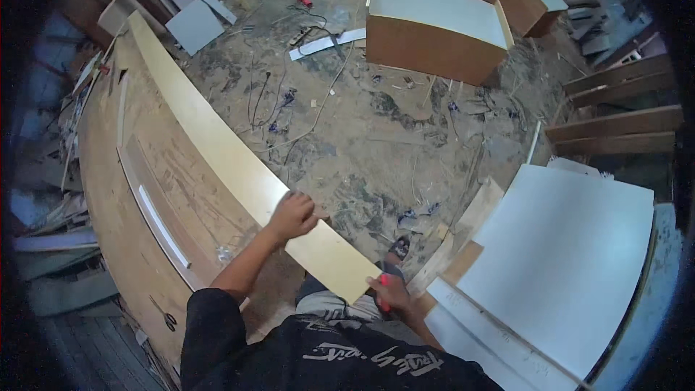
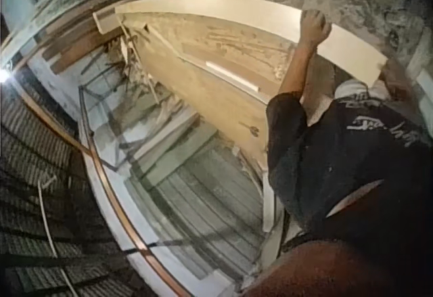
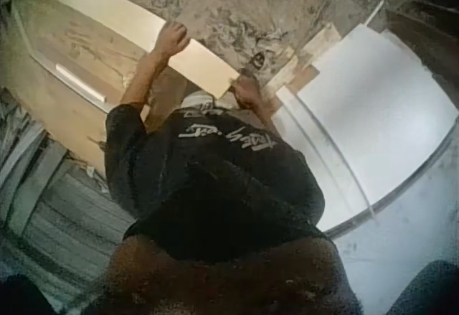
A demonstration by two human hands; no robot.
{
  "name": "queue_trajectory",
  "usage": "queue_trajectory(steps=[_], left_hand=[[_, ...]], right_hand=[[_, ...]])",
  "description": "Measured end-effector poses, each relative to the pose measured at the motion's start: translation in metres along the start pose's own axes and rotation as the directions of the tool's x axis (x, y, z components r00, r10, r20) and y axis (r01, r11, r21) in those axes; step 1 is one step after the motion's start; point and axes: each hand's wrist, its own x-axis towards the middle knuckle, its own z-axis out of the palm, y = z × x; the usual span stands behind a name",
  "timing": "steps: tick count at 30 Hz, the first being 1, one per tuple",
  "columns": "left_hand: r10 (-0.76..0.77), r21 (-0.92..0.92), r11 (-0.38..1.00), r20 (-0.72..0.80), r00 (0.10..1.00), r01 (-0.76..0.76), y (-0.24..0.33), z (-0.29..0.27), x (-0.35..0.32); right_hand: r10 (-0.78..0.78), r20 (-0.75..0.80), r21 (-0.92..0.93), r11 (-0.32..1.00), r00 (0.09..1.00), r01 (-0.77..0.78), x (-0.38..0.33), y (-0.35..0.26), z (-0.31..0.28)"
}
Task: The person trims the excess material from the edge of a curved wooden board using a utility knife.
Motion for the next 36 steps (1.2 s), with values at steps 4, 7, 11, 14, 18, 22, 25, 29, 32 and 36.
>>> queue_trajectory(steps=[4,7,11,14,18,22,25,29,32,36], left_hand=[[-0.056,0.141,0.987,-0.168,0.984,0.080,0.004,-0.012,-0.003],[-0.150,0.165,0.968,-0.211,0.966,0.186,0.016,-0.011,-0.001],[-0.279,0.168,0.931,-0.239,0.930,0.322,0.017,-0.001,0.005],[-0.437,0.178,0.846,-0.306,0.846,0.502,0.019,-0.001,-0.001],[-0.727,0.198,0.537,-0.385,0.569,0.820,0.001,0.008,-0.003],[-0.828,0.020,0.384,-0.434,0.354,0.923,0.002,0.017,0.021],[-0.820,-0.127,0.217,-0.562,0.110,0.968,-0.034,0.020,0.046],[-0.794,-0.069,-0.035,-0.603,-0.069,0.997,-0.061,0.017,0.033],[-0.759,-0.119,-0.020,-0.644,-0.093,0.993,-0.081,0.015,0.049],[-0.742,-0.079,-0.113,-0.656,-0.137,0.990,-0.095,0.011,0.026]], right_hand=[[0.125,0.173,0.151,0.977,0.977,-0.152,0.010,-0.005,-0.006],[0.092,0.249,0.161,0.978,0.964,-0.135,0.016,-0.005,-0.024],[0.069,0.247,-0.057,0.997,0.967,-0.057,0.042,0.028,-0.072],[0.037,0.160,-0.231,0.973,0.986,0.001,0.067,0.048,-0.113],[0.136,0.066,-0.368,0.924,0.988,-0.102,0.134,0.090,-0.185],[0.420,0.009,-0.765,0.587,0.908,-0.264,0.153,0.129,-0.315],[0.747,-0.091,0.015,0.663,0.659,-0.749,0.141,0.154,-0.378],[0.693,-0.171,-0.173,0.679,0.700,-0.714,0.097,0.100,-0.395],[0.587,-0.167,-0.351,0.716,0.792,-0.604,0.114,0.071,-0.408],[0.572,-0.167,-0.358,0.724,0.803,-0.590,0.154,0.022,-0.363]])
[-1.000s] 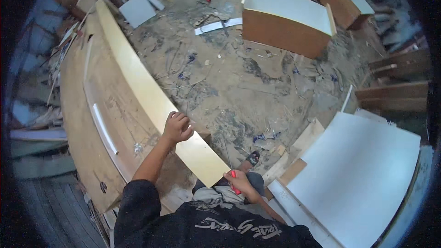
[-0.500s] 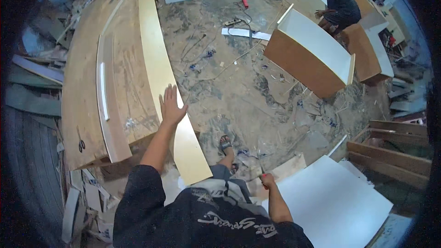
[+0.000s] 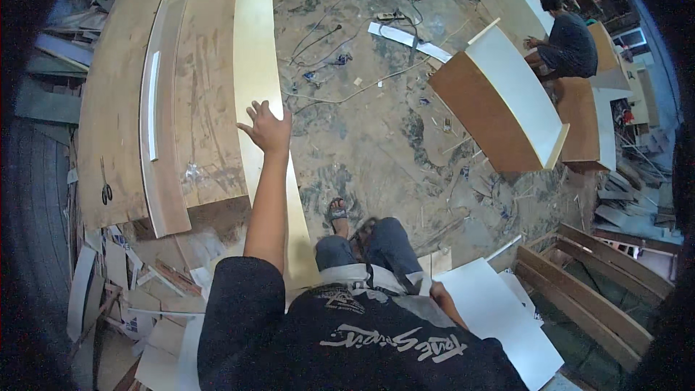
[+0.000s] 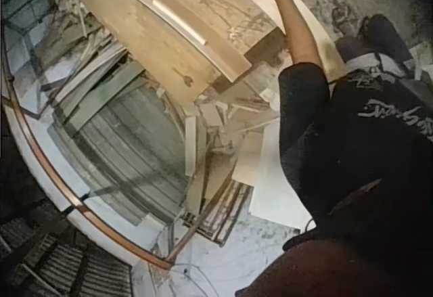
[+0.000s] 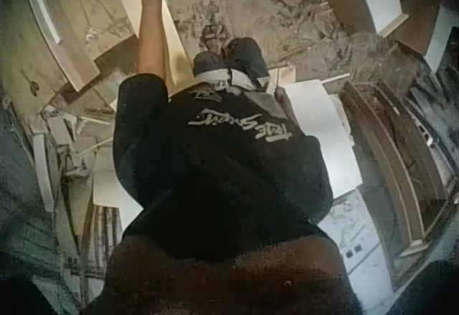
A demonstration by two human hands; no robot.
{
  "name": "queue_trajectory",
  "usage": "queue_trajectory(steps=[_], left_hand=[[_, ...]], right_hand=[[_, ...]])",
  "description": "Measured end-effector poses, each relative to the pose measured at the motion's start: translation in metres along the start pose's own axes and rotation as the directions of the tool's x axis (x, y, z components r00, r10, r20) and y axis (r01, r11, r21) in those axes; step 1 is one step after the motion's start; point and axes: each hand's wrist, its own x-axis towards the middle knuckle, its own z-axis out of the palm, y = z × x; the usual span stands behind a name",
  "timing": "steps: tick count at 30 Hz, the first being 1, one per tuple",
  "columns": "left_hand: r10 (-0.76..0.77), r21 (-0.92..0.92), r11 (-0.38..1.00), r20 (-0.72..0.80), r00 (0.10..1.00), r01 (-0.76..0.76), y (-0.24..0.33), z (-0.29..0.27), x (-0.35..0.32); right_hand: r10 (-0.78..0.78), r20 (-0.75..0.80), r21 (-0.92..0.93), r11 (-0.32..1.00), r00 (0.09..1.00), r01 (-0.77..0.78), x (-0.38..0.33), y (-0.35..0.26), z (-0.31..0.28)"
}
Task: The person trims the excess material from the edge of a curved wooden board using a utility knife.
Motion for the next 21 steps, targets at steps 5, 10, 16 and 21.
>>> queue_trajectory(steps=[5,10,16,21], left_hand=[[-0.037,-0.113,0.993,-0.017,0.999,0.035,0.080,0.022,0.019],[-0.058,0.015,0.998,-0.039,0.998,0.059,0.026,0.012,0.019],[-0.117,0.033,0.993,0.011,0.993,0.117,0.067,0.013,0.033],[-0.082,0.152,0.984,-0.051,0.995,0.088,0.028,0.016,0.050]], right_hand=[[-0.492,-0.076,-0.566,0.737,0.867,0.369,0.127,-0.055,-0.105],[-0.317,0.272,-0.716,0.564,0.908,0.411,0.130,-0.178,-0.056],[-0.510,0.175,-0.625,0.604,0.842,0.496,0.169,-0.286,-0.080],[-0.446,0.206,-0.326,0.808,0.871,0.491,0.134,-0.340,-0.037]])
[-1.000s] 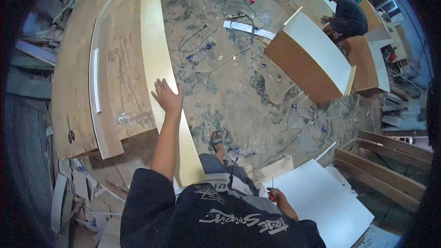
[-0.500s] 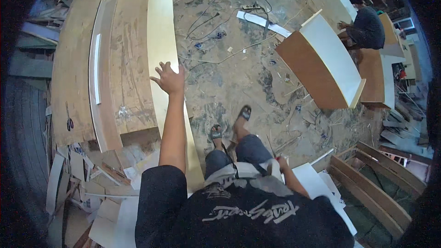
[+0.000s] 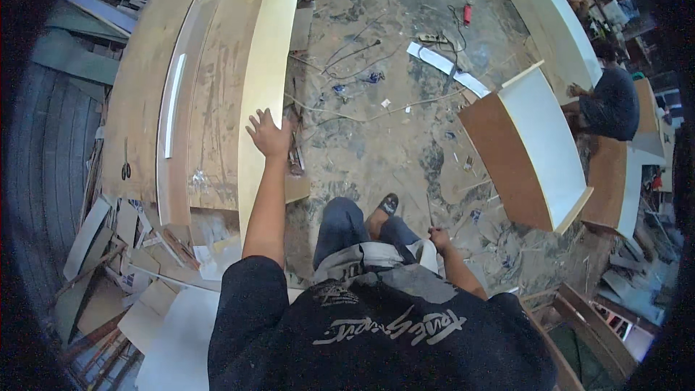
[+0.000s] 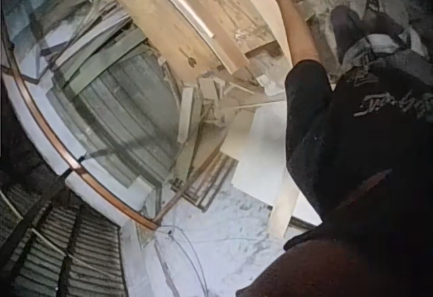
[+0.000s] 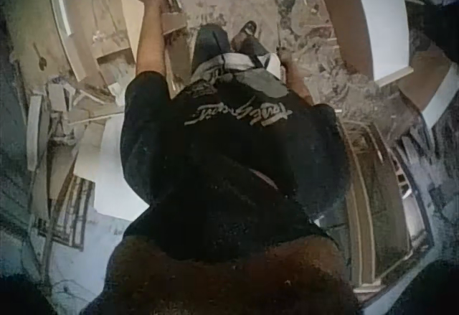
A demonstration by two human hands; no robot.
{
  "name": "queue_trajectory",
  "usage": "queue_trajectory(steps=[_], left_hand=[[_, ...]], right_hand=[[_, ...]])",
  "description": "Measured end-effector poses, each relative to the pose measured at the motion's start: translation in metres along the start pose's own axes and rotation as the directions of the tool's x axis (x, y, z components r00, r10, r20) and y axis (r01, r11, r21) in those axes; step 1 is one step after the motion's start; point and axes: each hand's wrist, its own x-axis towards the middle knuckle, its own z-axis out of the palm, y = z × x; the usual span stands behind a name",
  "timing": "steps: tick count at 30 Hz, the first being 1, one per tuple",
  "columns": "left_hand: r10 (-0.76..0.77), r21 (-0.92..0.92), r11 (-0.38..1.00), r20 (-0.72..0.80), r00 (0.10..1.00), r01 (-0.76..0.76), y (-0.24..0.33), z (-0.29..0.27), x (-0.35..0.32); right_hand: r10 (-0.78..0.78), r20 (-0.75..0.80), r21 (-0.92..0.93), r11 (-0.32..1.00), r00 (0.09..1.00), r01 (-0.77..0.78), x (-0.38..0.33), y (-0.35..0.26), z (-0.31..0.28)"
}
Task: The person trims the excess material from the edge of a curved wooden board using a utility knife.
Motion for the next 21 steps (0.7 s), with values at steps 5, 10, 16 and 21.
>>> queue_trajectory(steps=[5,10,16,21], left_hand=[[0.110,-0.125,0.986,0.001,0.994,-0.109,0.042,0.028,0.042],[0.192,-0.094,0.977,0.012,0.981,-0.190,0.046,0.047,0.091],[0.208,-0.246,0.945,-0.051,0.977,-0.214,0.060,0.057,0.140],[0.120,-0.451,0.884,-0.042,0.992,-0.126,0.083,0.066,0.144]], right_hand=[[0.009,0.085,-0.096,0.995,0.996,0.000,0.067,0.041,-0.065],[0.161,0.010,0.056,0.985,0.987,-0.161,0.080,0.004,-0.063],[0.203,-0.022,0.125,0.972,0.979,-0.199,0.090,-0.064,-0.054],[-0.002,-0.155,0.015,1.000,0.988,0.004,0.147,-0.116,-0.073]])
